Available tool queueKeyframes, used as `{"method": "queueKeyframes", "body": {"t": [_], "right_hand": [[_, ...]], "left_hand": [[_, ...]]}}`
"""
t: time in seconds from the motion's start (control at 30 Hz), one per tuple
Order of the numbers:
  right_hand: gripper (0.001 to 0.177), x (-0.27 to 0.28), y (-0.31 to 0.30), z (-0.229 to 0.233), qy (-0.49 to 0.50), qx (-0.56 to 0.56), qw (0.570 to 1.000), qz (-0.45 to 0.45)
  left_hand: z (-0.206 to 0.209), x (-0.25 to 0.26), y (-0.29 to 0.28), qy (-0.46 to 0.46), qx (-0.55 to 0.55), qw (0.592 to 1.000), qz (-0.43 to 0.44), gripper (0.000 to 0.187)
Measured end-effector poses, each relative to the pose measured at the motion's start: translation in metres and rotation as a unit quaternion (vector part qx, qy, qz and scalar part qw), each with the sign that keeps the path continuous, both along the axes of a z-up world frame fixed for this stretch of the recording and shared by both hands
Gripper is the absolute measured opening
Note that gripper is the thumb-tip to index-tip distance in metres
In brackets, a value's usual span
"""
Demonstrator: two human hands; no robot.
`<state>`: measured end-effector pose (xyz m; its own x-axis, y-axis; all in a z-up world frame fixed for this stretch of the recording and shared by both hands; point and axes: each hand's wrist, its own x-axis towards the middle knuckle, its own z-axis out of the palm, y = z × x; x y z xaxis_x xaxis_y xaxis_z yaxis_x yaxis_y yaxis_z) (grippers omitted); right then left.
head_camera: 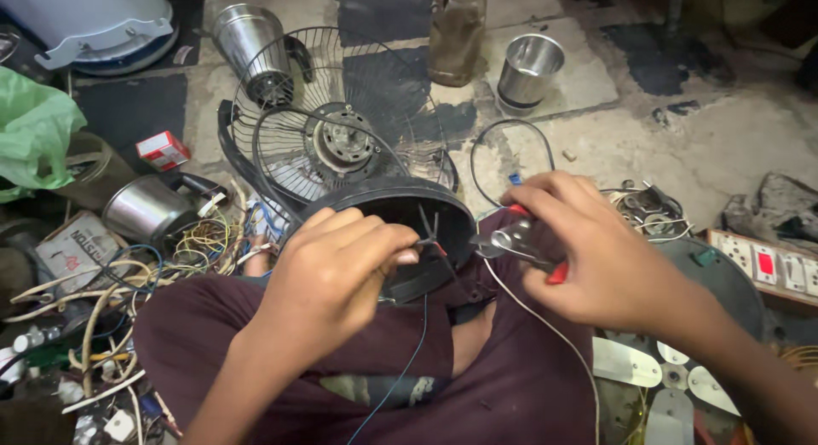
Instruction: The person strips and connects wires for an electric fan using a wire stripper and by hand while sitting on the floor.
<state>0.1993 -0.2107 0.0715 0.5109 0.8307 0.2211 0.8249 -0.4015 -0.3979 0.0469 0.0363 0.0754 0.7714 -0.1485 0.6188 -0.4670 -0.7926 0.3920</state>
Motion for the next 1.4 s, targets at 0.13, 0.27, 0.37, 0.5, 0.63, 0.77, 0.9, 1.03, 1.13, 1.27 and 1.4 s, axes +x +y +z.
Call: {"method": "queueKeyframes", "body": {"t": [0.13,0.27,0.37,0.5,0.63,0.77,0.9,1.03,1.13,1.27,1.4], "right_hand": [[0.073,-0.01,0.018,0.013,-0.001,0.006,1.0,0.016],[0.073,-0.015,0.027,0.014,-0.035,0.013,0.999,0.029],[0.071,-0.018,0.029,0.013,-0.039,-0.004,0.999,0.021],[0.068,-0.017,0.031,0.013,-0.029,-0.013,0.999,0.02],[0.068,-0.016,0.029,0.014,-0.031,0.006,0.999,0.028],[0.067,-0.015,0.028,0.015,-0.037,-0.003,0.999,0.022],[0.066,-0.015,0.026,0.016,-0.041,-0.014,0.999,0.015],[0.068,-0.015,0.026,0.017,-0.054,-0.015,0.998,0.015],[0.069,-0.015,0.025,0.018,-0.048,-0.02,0.999,0.008],[0.069,-0.015,0.027,0.019,-0.059,-0.012,0.998,0.015],[0.06,-0.016,0.029,0.019,-0.045,-0.043,0.998,-0.003]], "left_hand": [[0.006,-0.003,-0.002,0.014,0.016,1.0,0.014,0.021],[0.006,-0.005,-0.003,0.016,0.021,1.0,0.017,0.02],[0.008,-0.005,-0.004,0.018,0.039,0.999,0.024,0.02],[0.01,-0.007,-0.003,0.013,0.049,0.998,0.025,0.019],[0.013,-0.007,-0.005,0.014,0.06,0.998,0.022,0.02],[0.015,-0.006,-0.007,0.02,0.072,0.997,0.026,0.022],[0.017,-0.006,-0.008,0.025,0.076,0.996,0.025,0.024],[0.017,-0.006,-0.008,0.018,0.078,0.996,0.025,0.021],[0.018,-0.004,-0.009,0.016,0.085,0.996,0.027,0.023],[0.018,-0.005,-0.009,0.013,0.096,0.995,0.033,0.026],[0.016,-0.005,-0.009,0.002,0.107,0.994,0.033,0.029]]}}
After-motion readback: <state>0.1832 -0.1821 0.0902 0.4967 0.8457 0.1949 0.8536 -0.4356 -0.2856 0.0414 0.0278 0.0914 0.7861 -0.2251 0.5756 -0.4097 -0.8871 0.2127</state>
